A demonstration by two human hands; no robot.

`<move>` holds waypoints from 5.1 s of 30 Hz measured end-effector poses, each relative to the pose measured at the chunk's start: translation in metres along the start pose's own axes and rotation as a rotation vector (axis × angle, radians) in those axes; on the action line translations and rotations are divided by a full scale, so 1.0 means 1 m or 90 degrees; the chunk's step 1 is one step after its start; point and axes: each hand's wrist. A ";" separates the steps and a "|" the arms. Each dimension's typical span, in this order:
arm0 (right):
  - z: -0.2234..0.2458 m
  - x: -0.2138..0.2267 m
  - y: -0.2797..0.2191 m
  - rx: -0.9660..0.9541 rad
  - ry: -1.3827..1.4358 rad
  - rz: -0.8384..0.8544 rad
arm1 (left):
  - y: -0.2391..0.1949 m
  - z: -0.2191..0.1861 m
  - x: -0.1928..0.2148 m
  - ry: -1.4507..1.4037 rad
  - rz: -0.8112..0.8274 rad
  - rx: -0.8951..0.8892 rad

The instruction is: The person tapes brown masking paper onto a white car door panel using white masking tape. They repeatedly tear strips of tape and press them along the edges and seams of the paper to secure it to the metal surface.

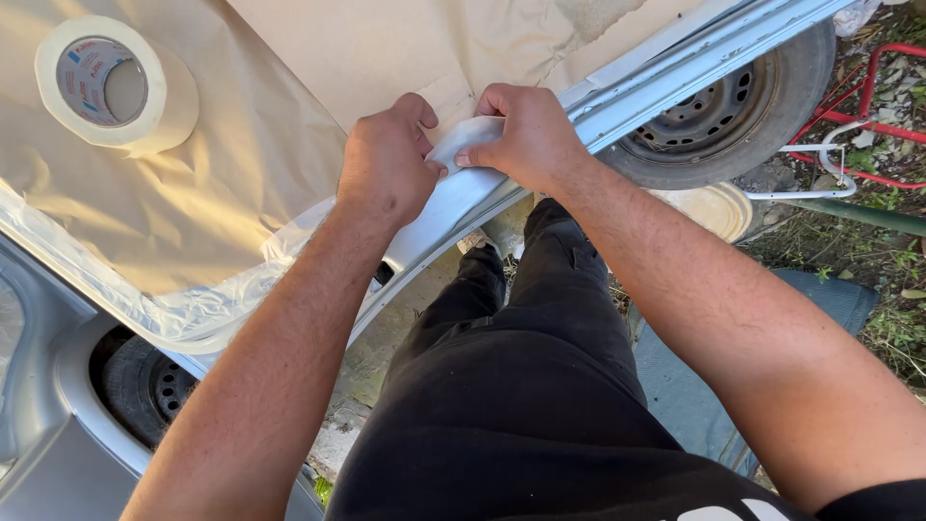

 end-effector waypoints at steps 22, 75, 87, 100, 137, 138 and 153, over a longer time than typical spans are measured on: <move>0.003 -0.003 0.005 -0.043 0.014 0.009 | 0.006 -0.009 0.002 0.092 0.039 -0.001; -0.032 0.038 -0.030 0.303 -0.032 -0.121 | -0.019 0.020 -0.053 0.462 -0.124 -0.547; -0.024 -0.057 -0.107 0.300 -0.063 -0.098 | -0.012 0.017 -0.029 0.272 0.019 -0.427; -0.064 -0.017 -0.081 0.375 -0.353 -0.362 | -0.014 0.017 -0.041 0.356 0.010 -0.487; -0.055 0.043 0.022 0.266 -0.210 0.043 | -0.019 0.008 -0.042 0.364 -0.007 -0.413; -0.057 0.042 0.021 0.237 -0.191 0.034 | -0.021 0.010 -0.044 0.369 -0.016 -0.423; -0.037 0.027 -0.010 0.666 -0.100 0.032 | -0.070 0.026 -0.090 0.396 -0.257 -0.434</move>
Point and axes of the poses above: each hand's wrist, its own y-axis towards the middle knuckle, its own x-axis out of the back of the hand, z = x × y, and after that the axes turned 11 degrees about -z, right-handed
